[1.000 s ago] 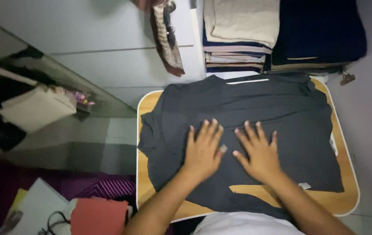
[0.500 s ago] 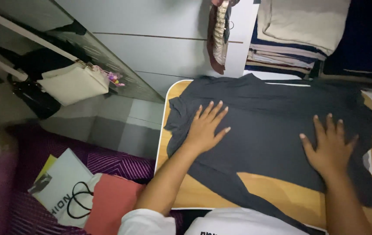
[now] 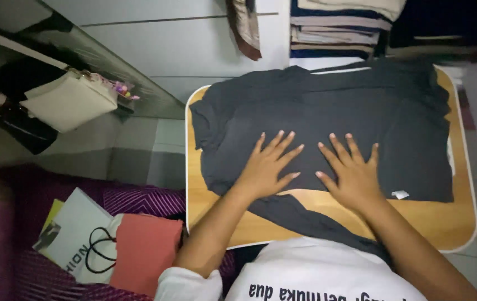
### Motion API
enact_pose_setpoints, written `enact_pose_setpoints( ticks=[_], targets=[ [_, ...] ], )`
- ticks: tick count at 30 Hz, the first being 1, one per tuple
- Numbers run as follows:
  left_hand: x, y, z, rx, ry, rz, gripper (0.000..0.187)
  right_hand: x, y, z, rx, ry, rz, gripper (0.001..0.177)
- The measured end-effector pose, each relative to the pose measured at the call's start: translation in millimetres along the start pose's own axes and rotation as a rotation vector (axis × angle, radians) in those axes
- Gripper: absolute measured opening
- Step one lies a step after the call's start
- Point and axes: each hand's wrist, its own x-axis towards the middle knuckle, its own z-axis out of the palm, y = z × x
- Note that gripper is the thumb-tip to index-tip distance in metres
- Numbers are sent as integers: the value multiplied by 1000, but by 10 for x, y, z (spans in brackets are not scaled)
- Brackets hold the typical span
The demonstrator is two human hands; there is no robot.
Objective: The person folds three long-sleeved shirts one by one on a wooden folding board. They smooth each shirt, fold the sleeves inward, fold the body in half, then fold it into a compact rectangle. The folded shirts are placed into a nearby drawer.
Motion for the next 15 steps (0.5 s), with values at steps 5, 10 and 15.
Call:
enact_pose_setpoints(
  ticks=[5,10,15],
  targets=[
    [-273,4,-257,46,-67,31,69,-385,741,-167,-71,-86,159,79],
    [-393,142,-300,29,-207,19,68,-601,1126,-430,50,-133,621,82],
    [-350,355,-239,-50,-149,87,58,-152,589,-246,-41,260,201,58]
  ],
)
